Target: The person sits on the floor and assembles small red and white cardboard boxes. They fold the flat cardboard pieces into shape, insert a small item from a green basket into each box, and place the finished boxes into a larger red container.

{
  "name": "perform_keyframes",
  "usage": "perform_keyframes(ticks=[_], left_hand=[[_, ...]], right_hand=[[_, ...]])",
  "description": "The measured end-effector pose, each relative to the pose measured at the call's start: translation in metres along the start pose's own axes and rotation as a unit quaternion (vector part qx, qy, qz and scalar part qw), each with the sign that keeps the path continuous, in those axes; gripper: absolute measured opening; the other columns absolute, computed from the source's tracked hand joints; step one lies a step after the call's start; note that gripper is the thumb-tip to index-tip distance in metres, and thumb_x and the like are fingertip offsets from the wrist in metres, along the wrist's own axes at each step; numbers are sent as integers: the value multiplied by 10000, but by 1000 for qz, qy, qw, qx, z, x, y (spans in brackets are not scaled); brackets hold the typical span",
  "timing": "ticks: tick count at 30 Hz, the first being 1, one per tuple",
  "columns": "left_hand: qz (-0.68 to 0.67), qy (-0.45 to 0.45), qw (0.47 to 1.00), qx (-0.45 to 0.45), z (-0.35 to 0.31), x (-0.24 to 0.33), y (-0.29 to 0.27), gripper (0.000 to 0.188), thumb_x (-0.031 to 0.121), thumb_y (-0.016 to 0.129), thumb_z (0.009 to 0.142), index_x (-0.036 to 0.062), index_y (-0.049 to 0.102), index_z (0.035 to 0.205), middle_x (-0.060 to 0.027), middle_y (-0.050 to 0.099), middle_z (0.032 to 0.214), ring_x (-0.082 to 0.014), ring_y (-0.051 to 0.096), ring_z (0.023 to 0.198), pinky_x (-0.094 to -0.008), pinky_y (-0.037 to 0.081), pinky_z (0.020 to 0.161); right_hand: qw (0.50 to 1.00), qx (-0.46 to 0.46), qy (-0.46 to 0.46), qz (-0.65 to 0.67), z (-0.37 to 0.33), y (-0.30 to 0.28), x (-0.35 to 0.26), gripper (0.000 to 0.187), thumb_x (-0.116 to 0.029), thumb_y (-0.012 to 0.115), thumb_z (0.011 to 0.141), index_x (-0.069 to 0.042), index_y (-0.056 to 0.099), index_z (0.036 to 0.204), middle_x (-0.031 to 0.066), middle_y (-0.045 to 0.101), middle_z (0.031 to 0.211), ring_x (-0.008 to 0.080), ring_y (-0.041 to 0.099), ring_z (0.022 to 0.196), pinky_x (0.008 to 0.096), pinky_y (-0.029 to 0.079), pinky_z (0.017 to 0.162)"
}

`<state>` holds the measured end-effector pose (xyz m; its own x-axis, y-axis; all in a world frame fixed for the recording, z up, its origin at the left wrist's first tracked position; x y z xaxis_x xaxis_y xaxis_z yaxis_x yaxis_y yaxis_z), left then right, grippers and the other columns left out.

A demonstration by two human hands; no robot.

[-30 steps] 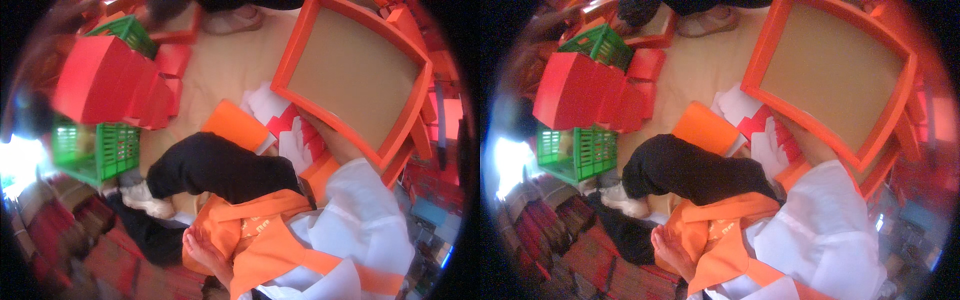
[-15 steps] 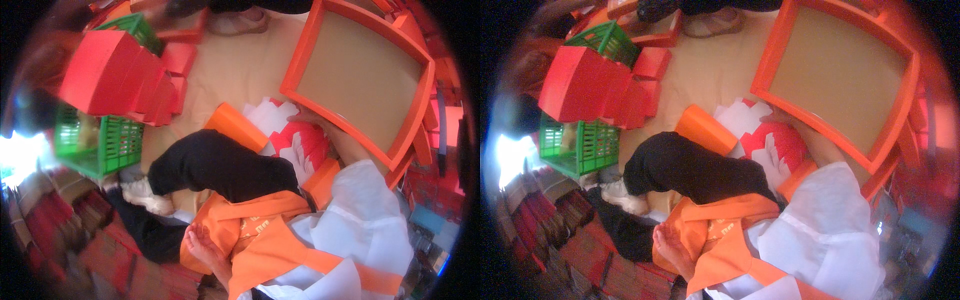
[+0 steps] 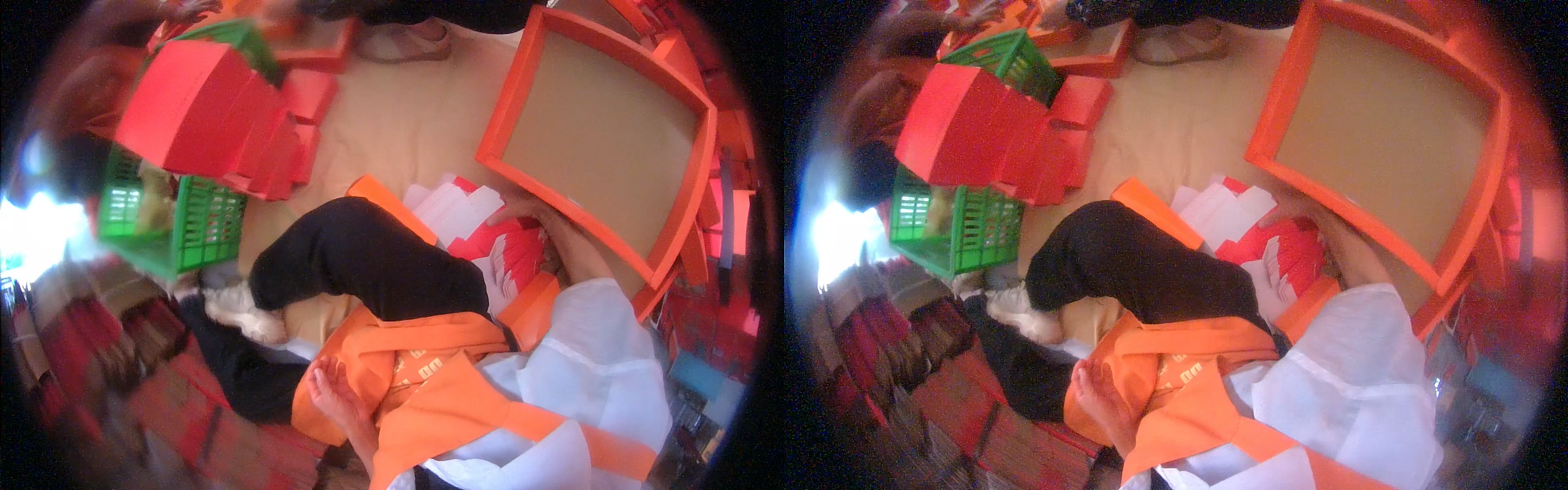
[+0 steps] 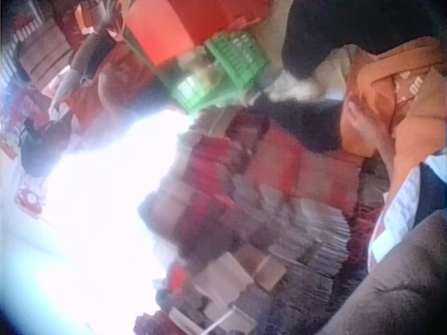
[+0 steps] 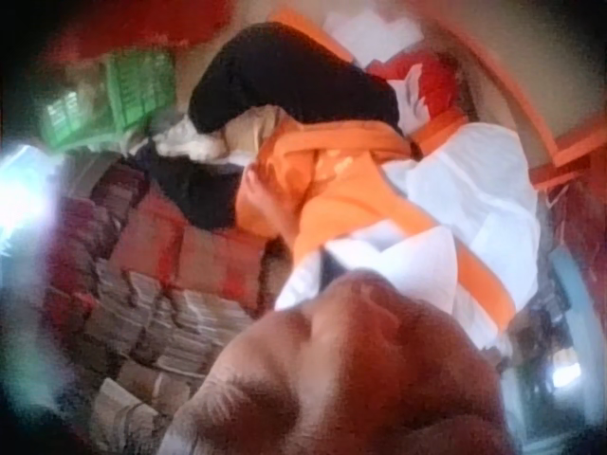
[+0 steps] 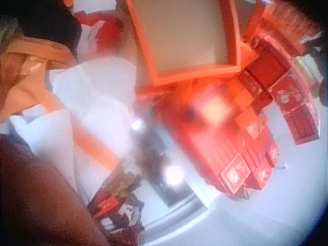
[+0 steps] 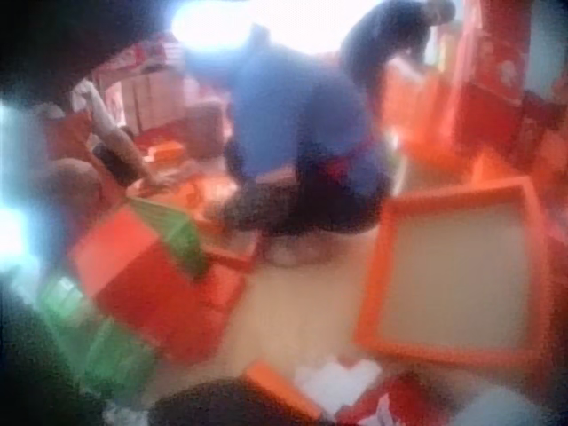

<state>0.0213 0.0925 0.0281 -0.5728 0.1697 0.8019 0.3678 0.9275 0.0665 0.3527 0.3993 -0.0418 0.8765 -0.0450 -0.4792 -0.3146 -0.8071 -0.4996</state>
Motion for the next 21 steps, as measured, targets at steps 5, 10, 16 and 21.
perform_keyframes(ticks=[5, 10, 16, 21], left_hand=[[-15, 1, 1000, -8, 1, -14, -5, 156, 147, 490, 889, 43, 502, 1005, -78, 578, 952, -163, 567, 860, -298, 472, 760], [-49, 9, 999, -13, -4, -14, -6, 142, 145, 493, 887, 47, 500, 989, -73, 576, 946, -162, 562, 863, -300, 470, 766], [-30, 12, 999, -5, 5, -17, -13, 142, 158, 483, 892, 50, 501, 982, -65, 575, 941, -157, 559, 862, -295, 467, 764], [-36, 14, 999, -34, 9, -18, -19, 143, 162, 473, 897, 52, 506, 983, -66, 575, 943, -152, 559, 863, -293, 468, 765]], right_hand=[[996, -7, -36, 79, -15, 12, -13, 738, -360, 769, 565, -77, 472, 1178, 123, 534, 1126, 255, 470, 1073, 365, 368, 897], [995, -72, 46, 48, 2, 22, -8, 783, -353, 766, 569, -65, 430, 1216, 141, 524, 1138, 250, 456, 1093, 352, 364, 915], [968, 129, -79, 199, -21, 18, 17, 706, -223, 725, 645, -17, 391, 1232, 106, 513, 1165, 216, 449, 1118, 329, 348, 950], [912, 243, -94, 318, -45, 34, -2, 546, -141, 684, 697, -13, 458, 1177, 75, 539, 1120, 185, 499, 1040, 315, 390, 898]])
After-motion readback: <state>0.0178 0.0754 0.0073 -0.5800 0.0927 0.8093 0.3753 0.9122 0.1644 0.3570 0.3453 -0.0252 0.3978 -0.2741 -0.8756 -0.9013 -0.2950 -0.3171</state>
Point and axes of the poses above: each hand's wrist, its own z-axis towards the middle knuckle, its own y-axis out of the palm, x = y × z, the point moved 2 cm from there along z, towards the middle knuckle
